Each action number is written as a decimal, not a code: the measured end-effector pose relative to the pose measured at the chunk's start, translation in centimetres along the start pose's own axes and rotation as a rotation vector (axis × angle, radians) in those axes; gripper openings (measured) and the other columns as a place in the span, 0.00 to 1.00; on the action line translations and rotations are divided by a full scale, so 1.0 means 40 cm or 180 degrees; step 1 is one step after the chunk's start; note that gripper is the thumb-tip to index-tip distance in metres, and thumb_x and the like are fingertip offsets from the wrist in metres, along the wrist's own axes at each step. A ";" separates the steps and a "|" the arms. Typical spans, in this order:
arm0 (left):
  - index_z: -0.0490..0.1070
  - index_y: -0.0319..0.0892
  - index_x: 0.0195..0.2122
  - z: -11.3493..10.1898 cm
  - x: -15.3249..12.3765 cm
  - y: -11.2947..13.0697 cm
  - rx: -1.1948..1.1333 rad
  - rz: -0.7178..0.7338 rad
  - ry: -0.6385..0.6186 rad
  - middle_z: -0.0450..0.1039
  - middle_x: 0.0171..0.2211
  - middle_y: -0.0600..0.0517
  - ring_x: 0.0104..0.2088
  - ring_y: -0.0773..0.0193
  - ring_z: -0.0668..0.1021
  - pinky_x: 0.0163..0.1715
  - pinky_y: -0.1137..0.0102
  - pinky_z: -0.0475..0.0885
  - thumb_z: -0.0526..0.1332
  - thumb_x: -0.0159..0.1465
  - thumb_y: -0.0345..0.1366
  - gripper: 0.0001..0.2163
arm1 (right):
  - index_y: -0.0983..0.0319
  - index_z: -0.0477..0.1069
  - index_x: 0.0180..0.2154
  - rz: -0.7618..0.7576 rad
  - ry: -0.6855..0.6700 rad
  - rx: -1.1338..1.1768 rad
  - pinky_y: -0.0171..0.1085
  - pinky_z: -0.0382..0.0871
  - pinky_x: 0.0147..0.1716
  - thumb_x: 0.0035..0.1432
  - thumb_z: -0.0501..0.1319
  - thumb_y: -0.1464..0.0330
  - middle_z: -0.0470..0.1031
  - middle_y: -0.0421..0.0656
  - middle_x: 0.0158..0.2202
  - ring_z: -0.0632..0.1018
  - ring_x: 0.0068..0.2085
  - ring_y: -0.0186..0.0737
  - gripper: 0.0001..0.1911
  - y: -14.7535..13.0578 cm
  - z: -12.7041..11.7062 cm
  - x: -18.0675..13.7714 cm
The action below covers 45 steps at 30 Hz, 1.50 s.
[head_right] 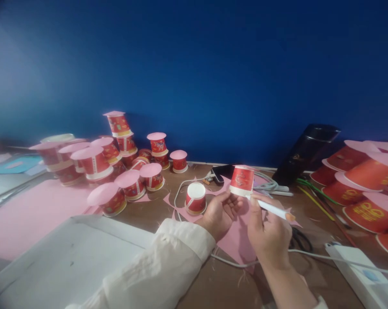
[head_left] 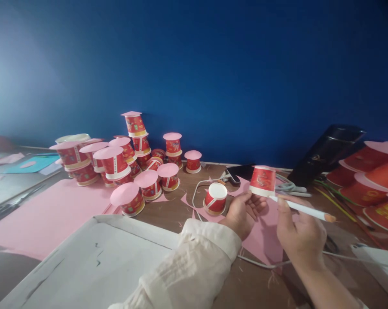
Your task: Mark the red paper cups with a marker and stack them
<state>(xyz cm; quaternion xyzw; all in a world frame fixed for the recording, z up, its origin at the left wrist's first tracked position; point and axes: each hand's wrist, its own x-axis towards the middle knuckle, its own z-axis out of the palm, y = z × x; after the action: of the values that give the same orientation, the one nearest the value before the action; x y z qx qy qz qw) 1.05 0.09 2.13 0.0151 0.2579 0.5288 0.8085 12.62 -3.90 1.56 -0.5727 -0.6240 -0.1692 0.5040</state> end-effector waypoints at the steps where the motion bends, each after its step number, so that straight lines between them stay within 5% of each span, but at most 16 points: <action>1: 0.76 0.34 0.31 0.001 -0.001 0.001 0.0003 -0.0001 -0.0010 0.74 0.26 0.46 0.28 0.64 0.79 0.36 0.70 0.78 0.59 0.68 0.29 0.09 | 0.62 0.77 0.43 0.0006 0.0029 -0.0019 0.43 0.73 0.43 0.71 0.55 0.57 0.80 0.52 0.41 0.81 0.44 0.48 0.18 -0.003 0.000 0.001; 6: 0.75 0.33 0.30 0.004 -0.002 0.004 -0.0010 0.0012 0.0019 0.74 0.26 0.45 0.27 0.65 0.79 0.35 0.71 0.77 0.57 0.68 0.28 0.11 | 0.62 0.77 0.42 -0.0235 -0.0043 0.0212 0.42 0.75 0.44 0.71 0.56 0.59 0.80 0.50 0.40 0.81 0.43 0.48 0.15 -0.018 -0.010 0.009; 12: 0.75 0.34 0.32 0.002 0.001 0.004 -0.0083 -0.0053 0.0026 0.75 0.27 0.45 0.28 0.64 0.80 0.32 0.72 0.77 0.58 0.68 0.29 0.09 | 0.65 0.76 0.45 0.0081 0.0427 0.0379 0.47 0.75 0.47 0.71 0.57 0.60 0.79 0.55 0.43 0.81 0.45 0.51 0.16 -0.024 -0.022 0.015; 32: 0.75 0.35 0.30 -0.006 -0.002 -0.006 0.0375 0.0391 -0.0332 0.75 0.26 0.47 0.29 0.65 0.79 0.38 0.71 0.75 0.61 0.65 0.30 0.07 | 0.62 0.77 0.45 -0.0789 0.0052 0.0221 0.43 0.75 0.47 0.69 0.60 0.67 0.81 0.48 0.42 0.82 0.44 0.46 0.08 -0.027 -0.006 0.018; 45: 0.73 0.38 0.30 -0.026 0.022 -0.022 0.1021 0.0816 -0.0688 0.74 0.26 0.51 0.31 0.63 0.77 0.39 0.67 0.72 0.74 0.53 0.46 0.17 | 0.63 0.76 0.46 -0.0930 0.0133 0.0283 0.41 0.73 0.49 0.68 0.61 0.71 0.80 0.48 0.43 0.81 0.45 0.45 0.07 -0.021 0.005 0.013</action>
<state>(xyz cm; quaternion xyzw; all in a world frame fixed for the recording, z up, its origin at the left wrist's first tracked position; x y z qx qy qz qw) 1.63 0.19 0.62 0.2326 0.2465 0.5748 0.7449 11.88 -3.71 2.22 -0.4493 -0.6969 -0.2248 0.5118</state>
